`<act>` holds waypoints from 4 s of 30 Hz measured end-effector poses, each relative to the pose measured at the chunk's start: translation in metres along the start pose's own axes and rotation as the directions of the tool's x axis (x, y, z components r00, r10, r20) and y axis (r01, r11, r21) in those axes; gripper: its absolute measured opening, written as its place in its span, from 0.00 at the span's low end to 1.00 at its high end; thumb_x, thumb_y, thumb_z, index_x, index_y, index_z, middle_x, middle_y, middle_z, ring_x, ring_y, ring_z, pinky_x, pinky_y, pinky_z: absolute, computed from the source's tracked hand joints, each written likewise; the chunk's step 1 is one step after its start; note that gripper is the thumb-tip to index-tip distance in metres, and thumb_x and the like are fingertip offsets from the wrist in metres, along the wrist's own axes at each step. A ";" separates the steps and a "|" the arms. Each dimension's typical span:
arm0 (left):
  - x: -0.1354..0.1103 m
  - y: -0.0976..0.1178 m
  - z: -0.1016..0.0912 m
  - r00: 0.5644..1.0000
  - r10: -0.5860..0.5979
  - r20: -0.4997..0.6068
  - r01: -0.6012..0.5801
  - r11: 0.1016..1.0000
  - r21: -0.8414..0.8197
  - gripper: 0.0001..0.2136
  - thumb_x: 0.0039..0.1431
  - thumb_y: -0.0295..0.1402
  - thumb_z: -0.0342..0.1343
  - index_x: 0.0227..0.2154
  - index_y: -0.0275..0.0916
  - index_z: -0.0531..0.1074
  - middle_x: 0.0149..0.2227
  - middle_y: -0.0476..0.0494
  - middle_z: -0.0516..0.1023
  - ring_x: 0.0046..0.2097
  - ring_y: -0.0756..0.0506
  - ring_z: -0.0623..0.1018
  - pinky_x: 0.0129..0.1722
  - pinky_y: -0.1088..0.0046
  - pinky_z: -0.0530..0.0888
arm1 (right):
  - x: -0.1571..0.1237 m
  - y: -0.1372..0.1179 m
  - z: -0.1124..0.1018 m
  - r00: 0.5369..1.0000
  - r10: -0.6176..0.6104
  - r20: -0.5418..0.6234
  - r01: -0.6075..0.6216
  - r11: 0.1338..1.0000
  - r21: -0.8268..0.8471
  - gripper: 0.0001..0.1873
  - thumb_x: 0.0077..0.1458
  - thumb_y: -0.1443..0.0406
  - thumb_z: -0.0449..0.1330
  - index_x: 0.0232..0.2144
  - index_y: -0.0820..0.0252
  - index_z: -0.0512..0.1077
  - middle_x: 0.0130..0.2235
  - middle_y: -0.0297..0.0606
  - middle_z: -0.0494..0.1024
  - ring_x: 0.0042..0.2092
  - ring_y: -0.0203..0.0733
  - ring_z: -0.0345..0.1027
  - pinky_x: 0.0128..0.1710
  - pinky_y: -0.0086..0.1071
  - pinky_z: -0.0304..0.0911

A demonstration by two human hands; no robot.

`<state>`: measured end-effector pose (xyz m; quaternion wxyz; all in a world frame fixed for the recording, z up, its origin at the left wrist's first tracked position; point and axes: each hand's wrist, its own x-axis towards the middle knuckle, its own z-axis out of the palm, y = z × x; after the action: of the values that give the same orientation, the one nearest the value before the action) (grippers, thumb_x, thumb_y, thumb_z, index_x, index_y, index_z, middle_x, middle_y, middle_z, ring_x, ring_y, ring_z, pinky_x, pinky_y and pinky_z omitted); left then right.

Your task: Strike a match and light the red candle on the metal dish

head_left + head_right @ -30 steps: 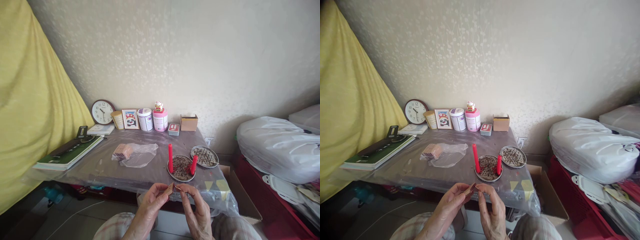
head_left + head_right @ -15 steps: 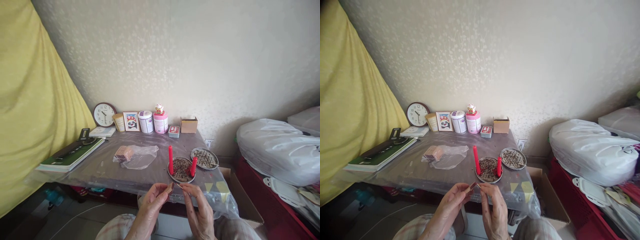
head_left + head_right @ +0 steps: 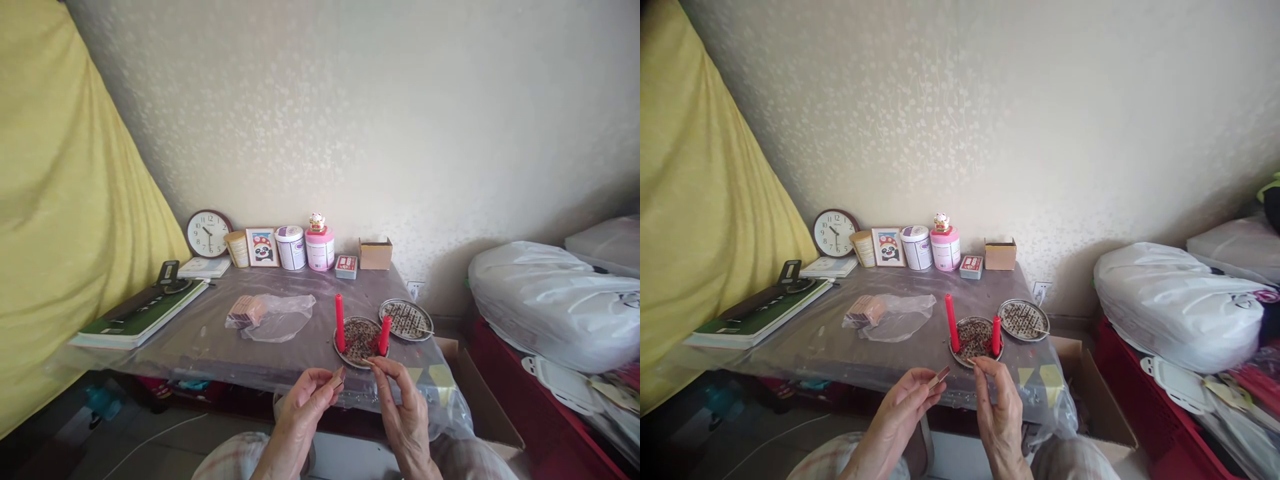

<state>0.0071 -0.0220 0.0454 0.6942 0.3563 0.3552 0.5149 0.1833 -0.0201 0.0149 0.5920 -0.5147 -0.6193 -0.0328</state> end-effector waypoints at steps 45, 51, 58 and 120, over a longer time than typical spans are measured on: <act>0.001 -0.003 0.000 0.998 0.060 0.036 -0.059 0.998 -0.008 0.12 0.50 0.41 0.64 0.35 0.39 0.76 0.40 0.41 0.81 0.46 0.40 0.75 0.49 0.62 0.67 | -0.001 -0.041 0.000 0.997 -0.065 0.036 0.059 0.985 0.163 0.06 0.59 0.72 0.56 0.35 0.56 0.70 0.36 0.37 0.79 0.37 0.39 0.75 0.38 0.31 0.71; 0.000 -0.003 -0.001 0.999 0.046 0.007 -0.046 0.997 -0.060 0.12 0.47 0.40 0.66 0.32 0.39 0.77 0.37 0.42 0.81 0.43 0.42 0.76 0.47 0.64 0.67 | -0.001 -0.039 -0.007 0.976 -0.207 0.071 0.192 0.965 0.181 0.12 0.58 0.73 0.56 0.42 0.54 0.68 0.39 0.41 0.79 0.39 0.43 0.75 0.38 0.36 0.72; -0.002 -0.002 -0.004 0.999 0.049 0.025 -0.048 0.998 -0.029 0.12 0.50 0.40 0.64 0.34 0.39 0.77 0.40 0.41 0.80 0.47 0.40 0.76 0.51 0.61 0.66 | 0.006 0.000 0.010 0.996 -0.088 0.002 0.088 0.995 -0.044 0.05 0.62 0.67 0.54 0.36 0.58 0.70 0.34 0.40 0.80 0.36 0.43 0.77 0.37 0.35 0.73; 0.013 0.001 -0.022 0.957 0.035 -0.287 -0.085 0.983 -0.166 0.12 0.45 0.40 0.67 0.30 0.40 0.76 0.36 0.45 0.82 0.41 0.43 0.79 0.46 0.65 0.70 | 0.018 -0.017 -0.003 0.734 0.671 0.100 -0.619 0.603 0.503 0.14 0.45 0.53 0.67 0.25 0.58 0.76 0.25 0.33 0.74 0.29 0.38 0.63 0.30 0.30 0.61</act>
<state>-0.0094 -0.0062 0.0342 0.6490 0.2269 0.3927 0.6107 0.1781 -0.0194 0.0394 0.7065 -0.5271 -0.3468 0.3206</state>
